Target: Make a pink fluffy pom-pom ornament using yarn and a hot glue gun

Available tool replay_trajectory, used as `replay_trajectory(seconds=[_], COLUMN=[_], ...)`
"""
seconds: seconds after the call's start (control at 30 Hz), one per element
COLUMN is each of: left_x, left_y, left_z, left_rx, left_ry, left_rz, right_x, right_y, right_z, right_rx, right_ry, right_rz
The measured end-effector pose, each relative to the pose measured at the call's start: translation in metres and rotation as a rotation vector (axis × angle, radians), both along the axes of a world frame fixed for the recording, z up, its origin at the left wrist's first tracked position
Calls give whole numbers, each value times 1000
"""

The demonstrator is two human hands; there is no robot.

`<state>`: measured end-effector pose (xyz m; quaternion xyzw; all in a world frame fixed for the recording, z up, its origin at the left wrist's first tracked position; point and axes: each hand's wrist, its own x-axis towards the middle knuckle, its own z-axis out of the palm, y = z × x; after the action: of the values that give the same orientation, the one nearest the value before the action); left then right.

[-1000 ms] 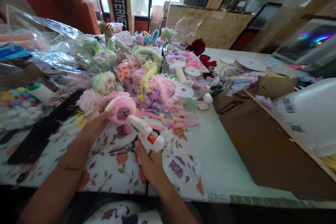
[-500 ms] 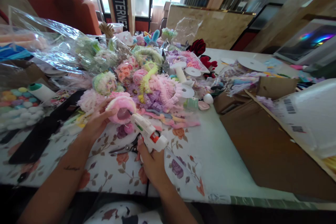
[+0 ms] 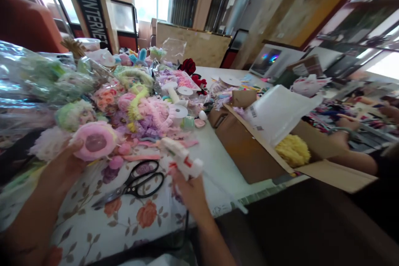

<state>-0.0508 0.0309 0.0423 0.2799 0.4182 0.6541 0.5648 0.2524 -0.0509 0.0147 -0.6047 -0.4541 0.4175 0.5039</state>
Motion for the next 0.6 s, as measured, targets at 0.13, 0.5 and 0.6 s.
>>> replay_trajectory(seconds=[0.13, 0.5, 0.6], left_x=[-3, -5, -8], left_y=[0, -1, -1], left_z=[-4, 2, 4], left_rx=[42, 67, 110], left_ry=[75, -13, -146], left_rz=[-52, -13, 90], right_x=[95, 158, 157], right_y=[10, 70, 63], right_z=[17, -6, -5], right_rx=[-84, -161, -180], right_ry=[-443, -799, -866], right_rz=[-296, -333, -306])
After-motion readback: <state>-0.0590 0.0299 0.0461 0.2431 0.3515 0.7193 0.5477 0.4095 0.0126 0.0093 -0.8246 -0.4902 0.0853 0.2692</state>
